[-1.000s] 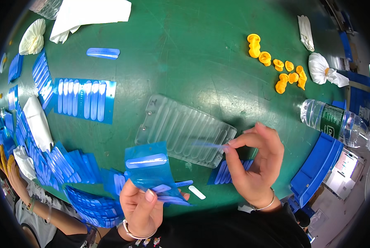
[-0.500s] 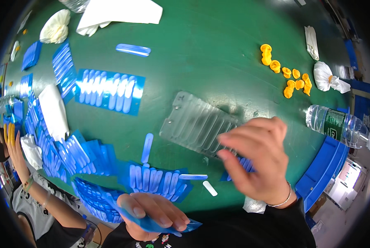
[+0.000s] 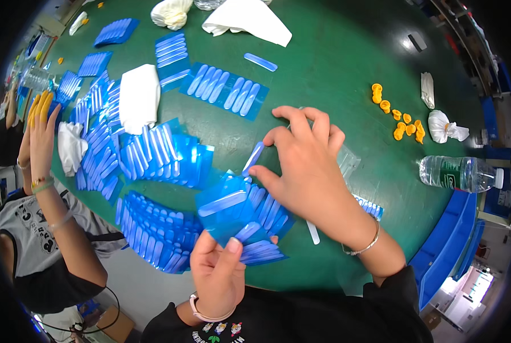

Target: The person applies and aligns strips onto backing sheets by hand and stacks the sheets on the workbench.

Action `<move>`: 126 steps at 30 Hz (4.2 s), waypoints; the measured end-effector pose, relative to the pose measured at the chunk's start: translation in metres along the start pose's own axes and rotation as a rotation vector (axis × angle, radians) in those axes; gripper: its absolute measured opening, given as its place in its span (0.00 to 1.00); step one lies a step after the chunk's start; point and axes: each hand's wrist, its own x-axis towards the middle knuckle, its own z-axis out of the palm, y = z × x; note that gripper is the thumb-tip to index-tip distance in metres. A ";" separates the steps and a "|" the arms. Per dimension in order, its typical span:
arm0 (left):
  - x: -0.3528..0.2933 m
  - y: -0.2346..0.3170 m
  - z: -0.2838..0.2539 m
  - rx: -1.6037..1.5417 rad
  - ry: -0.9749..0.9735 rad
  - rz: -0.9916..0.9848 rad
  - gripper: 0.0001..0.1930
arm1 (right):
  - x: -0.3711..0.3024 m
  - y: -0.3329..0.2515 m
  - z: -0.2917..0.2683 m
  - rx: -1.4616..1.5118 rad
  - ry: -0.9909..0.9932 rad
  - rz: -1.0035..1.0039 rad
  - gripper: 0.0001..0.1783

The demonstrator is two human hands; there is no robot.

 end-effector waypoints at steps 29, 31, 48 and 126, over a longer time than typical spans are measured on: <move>-0.022 0.003 -0.036 0.270 -0.307 -0.052 0.14 | -0.078 -0.017 -0.052 0.892 0.323 0.228 0.09; -0.027 0.000 -0.035 0.234 -0.362 -0.009 0.13 | -0.099 -0.014 -0.049 0.923 0.370 0.234 0.11; -0.042 -0.005 -0.022 0.261 -0.377 -0.044 0.12 | -0.154 -0.014 -0.038 1.342 0.504 0.232 0.11; -0.011 -0.028 -0.014 0.545 -0.225 0.322 0.08 | -0.108 -0.038 -0.035 0.705 0.154 0.266 0.10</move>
